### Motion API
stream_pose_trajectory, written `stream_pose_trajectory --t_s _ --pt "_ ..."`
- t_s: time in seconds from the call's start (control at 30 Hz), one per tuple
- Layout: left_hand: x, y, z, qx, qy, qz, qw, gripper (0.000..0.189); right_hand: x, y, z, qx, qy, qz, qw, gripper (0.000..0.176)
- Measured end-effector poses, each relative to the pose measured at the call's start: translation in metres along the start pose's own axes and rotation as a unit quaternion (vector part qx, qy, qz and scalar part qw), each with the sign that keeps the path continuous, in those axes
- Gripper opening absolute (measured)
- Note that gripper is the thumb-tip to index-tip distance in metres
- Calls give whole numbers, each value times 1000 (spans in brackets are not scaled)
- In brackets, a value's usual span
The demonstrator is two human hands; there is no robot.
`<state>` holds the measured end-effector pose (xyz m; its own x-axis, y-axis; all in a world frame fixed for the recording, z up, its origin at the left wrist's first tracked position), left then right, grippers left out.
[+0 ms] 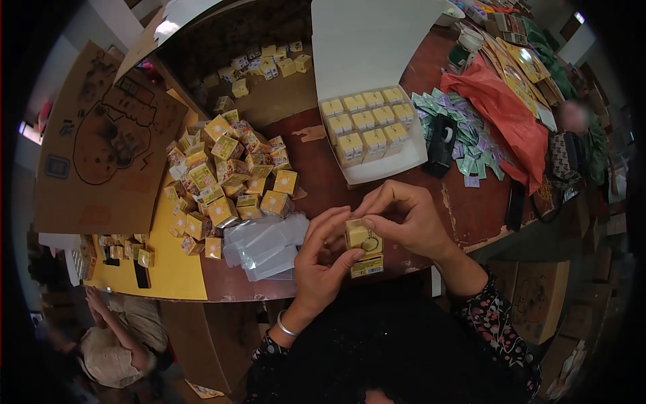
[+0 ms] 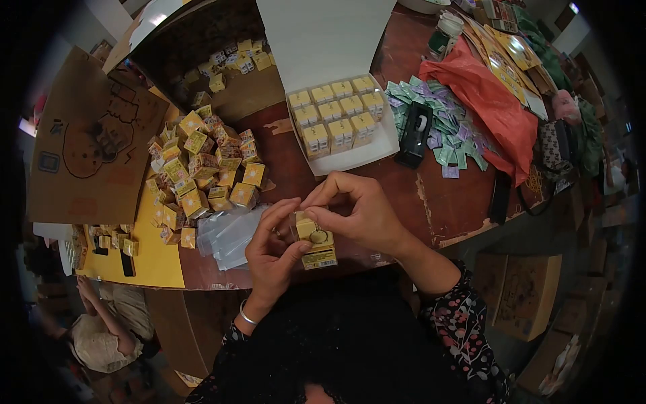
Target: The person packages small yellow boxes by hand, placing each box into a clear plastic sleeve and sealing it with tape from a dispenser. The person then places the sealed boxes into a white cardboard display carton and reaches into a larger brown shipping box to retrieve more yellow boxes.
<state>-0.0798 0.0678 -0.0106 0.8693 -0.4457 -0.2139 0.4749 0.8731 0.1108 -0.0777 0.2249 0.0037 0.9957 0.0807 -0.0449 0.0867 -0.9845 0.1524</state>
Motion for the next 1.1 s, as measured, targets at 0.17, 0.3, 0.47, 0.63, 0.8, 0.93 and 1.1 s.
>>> stream_pose_trajectory --t_s 0.17,0.3,0.47,0.63,0.8,0.93,1.1 --pt "3 0 -7 54 -17 15 998 49 0 2 -3 36 -46 -30 998 8" --pt "5 -1 -6 32 5 12 999 44 3 2 -12 122 -144 -58 980 10" --pt "3 3 -8 38 23 15 999 37 9 0 -14 140 -180 -52 972 11" --pt "4 9 -10 22 0 -21 1000 35 13 -6 -6 97 -174 -60 978 10" --pt "7 20 -20 3 -66 -61 996 38 13 -17 13 58 27 -55 996 11" --pt "12 22 -24 2 -87 -76 993 37 18 -16 12 129 32 -66 989 13" --pt "10 16 -26 7 -66 -49 997 30 21 -17 17 91 -29 -64 993 12"
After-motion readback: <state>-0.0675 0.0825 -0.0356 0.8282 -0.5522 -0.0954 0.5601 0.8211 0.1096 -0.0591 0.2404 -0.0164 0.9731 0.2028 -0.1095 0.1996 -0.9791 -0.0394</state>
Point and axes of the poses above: each hand's wrist, its own x-axis away from the middle knuckle, its own y-axis out of the palm, z = x × y, the point moved 9 cm from there along -x, towards the middle knuckle, and after that the axes turned 1 degree about -x, right-handed, at the moved point
